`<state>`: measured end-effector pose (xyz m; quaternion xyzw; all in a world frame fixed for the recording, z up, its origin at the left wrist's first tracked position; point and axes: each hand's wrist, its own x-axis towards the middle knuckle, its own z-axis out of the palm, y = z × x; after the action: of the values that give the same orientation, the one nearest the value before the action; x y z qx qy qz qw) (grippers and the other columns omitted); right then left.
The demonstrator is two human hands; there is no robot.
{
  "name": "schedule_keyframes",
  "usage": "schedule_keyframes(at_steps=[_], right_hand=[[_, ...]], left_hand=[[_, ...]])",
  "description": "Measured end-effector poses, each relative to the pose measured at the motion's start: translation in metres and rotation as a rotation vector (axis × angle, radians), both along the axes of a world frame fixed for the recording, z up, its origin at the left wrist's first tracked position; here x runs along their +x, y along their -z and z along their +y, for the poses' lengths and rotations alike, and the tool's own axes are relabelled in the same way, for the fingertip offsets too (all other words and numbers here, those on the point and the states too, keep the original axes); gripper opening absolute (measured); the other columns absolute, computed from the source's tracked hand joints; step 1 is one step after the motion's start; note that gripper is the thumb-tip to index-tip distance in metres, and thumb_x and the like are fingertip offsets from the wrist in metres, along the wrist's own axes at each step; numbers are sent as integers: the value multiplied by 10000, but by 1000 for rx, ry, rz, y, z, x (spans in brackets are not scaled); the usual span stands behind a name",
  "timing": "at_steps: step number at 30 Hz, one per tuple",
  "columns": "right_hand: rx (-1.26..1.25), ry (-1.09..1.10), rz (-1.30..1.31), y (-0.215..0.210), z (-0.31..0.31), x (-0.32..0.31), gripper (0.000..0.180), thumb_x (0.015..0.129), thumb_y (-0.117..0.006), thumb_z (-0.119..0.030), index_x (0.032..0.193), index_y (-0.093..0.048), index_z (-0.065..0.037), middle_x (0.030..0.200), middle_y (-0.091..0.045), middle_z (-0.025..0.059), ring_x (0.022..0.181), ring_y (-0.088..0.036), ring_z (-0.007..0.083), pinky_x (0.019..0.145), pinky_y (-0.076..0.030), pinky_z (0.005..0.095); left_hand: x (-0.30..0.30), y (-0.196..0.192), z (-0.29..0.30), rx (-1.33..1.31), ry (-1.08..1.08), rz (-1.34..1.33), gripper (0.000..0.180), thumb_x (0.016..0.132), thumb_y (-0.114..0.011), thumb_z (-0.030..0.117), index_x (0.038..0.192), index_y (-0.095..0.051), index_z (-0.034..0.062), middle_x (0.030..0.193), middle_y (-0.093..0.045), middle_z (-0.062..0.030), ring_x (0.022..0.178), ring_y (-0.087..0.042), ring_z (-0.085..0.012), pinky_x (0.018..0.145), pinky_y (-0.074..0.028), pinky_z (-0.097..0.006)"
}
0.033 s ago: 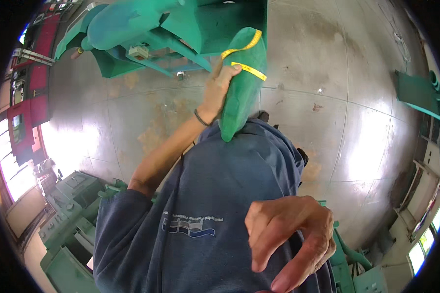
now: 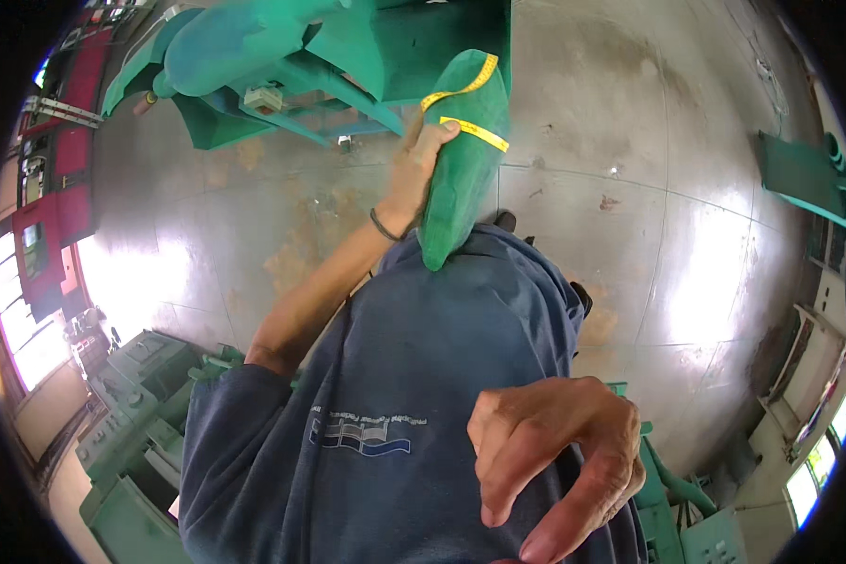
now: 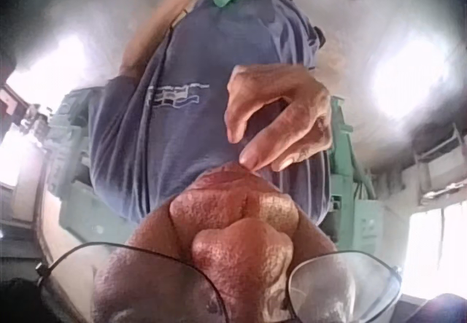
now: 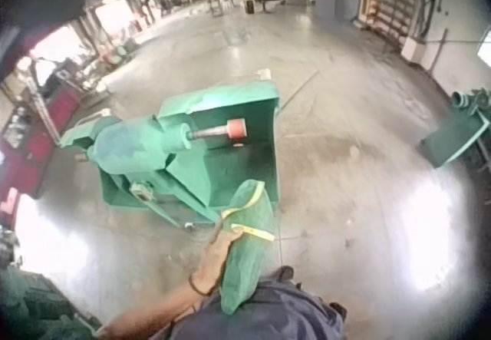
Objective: The person sands a shoe last using a rotary sanding machine, measures the shoe last with a measuring tape, and then sands the shoe last against the sanding machine again.
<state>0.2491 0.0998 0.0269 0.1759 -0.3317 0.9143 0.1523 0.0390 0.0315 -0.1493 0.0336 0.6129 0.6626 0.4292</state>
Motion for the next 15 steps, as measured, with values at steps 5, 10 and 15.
schedule_keyframes(at_steps=[5, 10, 15], right_hand=[[-26, -10, 63, -1, -4, -6, 131, 860, -704, -157, 961, -764, -100, 938, -684, 225, 739, -611, 232, 631, -395, 340], [-40, -31, 18, 3, -1, 2, 137, 866, -714, -202, 952, -771, -112, 919, -689, 203, 728, -605, 220, 623, -392, 337], [-24, -2, 85, 4, -2, 3, 130, 857, -725, -188, 912, -771, -80, 914, -689, 207, 743, -606, 213, 632, -397, 329]], left_hand=[[1, -5, -5, 34, -2, 156, 501, 894, -599, 327, 1291, -568, 23, 1165, -589, -82, 1006, -556, -120, 830, -463, -236], [2, -5, -5, 71, -17, 111, 488, 895, -597, 310, 1287, -568, 21, 1142, -588, -68, 970, -558, -118, 812, -468, -245], [-7, 2, -9, 141, 34, -175, 507, 909, -586, 340, 1307, -555, 27, 1139, -629, -101, 922, -633, -152, 785, -512, -259]])
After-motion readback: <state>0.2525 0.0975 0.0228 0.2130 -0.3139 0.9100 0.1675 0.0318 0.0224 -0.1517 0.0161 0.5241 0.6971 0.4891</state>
